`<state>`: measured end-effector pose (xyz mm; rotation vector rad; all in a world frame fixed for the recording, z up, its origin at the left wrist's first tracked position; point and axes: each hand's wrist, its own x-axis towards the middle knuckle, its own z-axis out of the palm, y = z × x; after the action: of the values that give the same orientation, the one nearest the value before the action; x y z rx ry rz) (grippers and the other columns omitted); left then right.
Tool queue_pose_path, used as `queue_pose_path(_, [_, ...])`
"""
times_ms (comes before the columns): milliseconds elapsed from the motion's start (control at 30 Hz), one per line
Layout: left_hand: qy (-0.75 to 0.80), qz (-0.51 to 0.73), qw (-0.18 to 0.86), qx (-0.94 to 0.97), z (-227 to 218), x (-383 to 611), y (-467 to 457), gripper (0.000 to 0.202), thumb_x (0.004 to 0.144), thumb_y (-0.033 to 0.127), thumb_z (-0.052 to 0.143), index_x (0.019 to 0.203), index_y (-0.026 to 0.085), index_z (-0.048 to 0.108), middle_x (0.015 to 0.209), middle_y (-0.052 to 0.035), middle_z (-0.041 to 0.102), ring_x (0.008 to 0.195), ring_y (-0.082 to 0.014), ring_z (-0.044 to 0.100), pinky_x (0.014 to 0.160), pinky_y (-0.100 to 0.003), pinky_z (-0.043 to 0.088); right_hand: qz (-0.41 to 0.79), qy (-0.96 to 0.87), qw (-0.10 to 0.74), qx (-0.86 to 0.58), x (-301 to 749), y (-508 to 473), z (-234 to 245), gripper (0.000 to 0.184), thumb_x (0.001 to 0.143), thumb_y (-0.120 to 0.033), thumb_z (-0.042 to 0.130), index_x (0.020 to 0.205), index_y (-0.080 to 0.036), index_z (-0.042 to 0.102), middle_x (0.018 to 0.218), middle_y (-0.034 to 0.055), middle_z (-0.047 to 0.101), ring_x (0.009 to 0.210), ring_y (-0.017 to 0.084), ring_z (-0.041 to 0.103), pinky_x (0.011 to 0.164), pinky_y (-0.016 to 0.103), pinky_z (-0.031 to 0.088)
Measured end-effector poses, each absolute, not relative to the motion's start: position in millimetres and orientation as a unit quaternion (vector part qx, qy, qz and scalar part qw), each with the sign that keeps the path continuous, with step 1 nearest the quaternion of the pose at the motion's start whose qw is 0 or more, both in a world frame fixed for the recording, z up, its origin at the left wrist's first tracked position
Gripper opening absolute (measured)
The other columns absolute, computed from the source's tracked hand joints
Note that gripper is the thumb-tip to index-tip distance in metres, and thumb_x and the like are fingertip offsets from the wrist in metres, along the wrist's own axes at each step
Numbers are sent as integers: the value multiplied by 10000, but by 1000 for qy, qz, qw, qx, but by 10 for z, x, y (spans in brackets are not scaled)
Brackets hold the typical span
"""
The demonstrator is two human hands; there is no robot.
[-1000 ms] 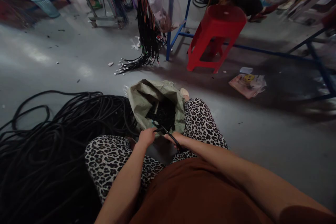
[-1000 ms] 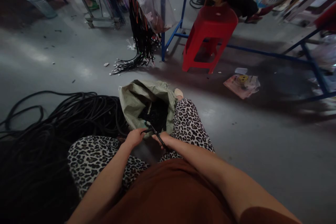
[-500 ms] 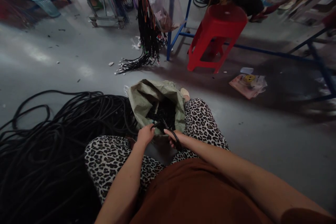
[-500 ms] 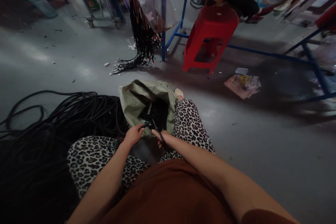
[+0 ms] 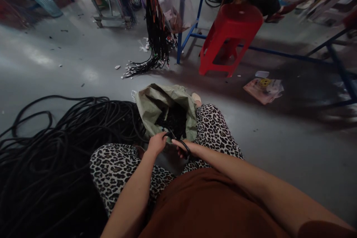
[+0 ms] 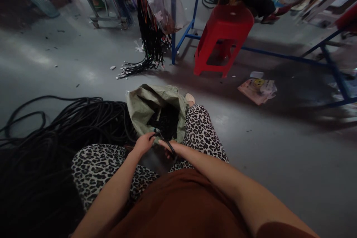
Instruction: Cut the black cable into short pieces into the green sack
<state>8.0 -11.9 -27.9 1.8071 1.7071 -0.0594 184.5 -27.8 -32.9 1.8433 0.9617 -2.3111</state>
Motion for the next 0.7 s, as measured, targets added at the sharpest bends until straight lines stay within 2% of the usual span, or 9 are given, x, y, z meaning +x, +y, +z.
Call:
queue_pose_path(200, [635,-26,328,699,-275,99,-129,365,890,294,436,1217,210,576,1199,-66,627,1086,-185,580,921,-268,418,-732,317,25,603,1827,-267,-245,485,863,-602,457,730,-137,498,465,-7,536,318,103,498,304,178,353])
queue_pose_path(400, [625,-39,345,699,-272,104,-130,366,881,275,445,1215,221,585,1203,-63,626,1124,-177,561,953,-263,399,-741,303,25,599,1840,-280,-261,505,832,-641,473,756,-143,505,485,-14,539,338,98,507,312,165,341])
queue_pose_path(567, [619,-38,356,699,-250,120,-129,382,879,268,442,1226,188,580,1210,-83,621,1149,-184,548,978,-277,391,-750,294,12,593,1847,-293,-222,491,856,-621,450,751,-144,497,489,-11,531,339,99,507,308,168,346])
queue_pose_path(700, [626,-29,366,688,-228,150,-130,384,884,277,445,1234,188,574,1246,-67,600,1163,-181,536,992,-277,382,-745,305,7,593,1838,-299,-179,487,881,-610,407,770,-145,498,478,-12,523,325,103,502,312,173,364])
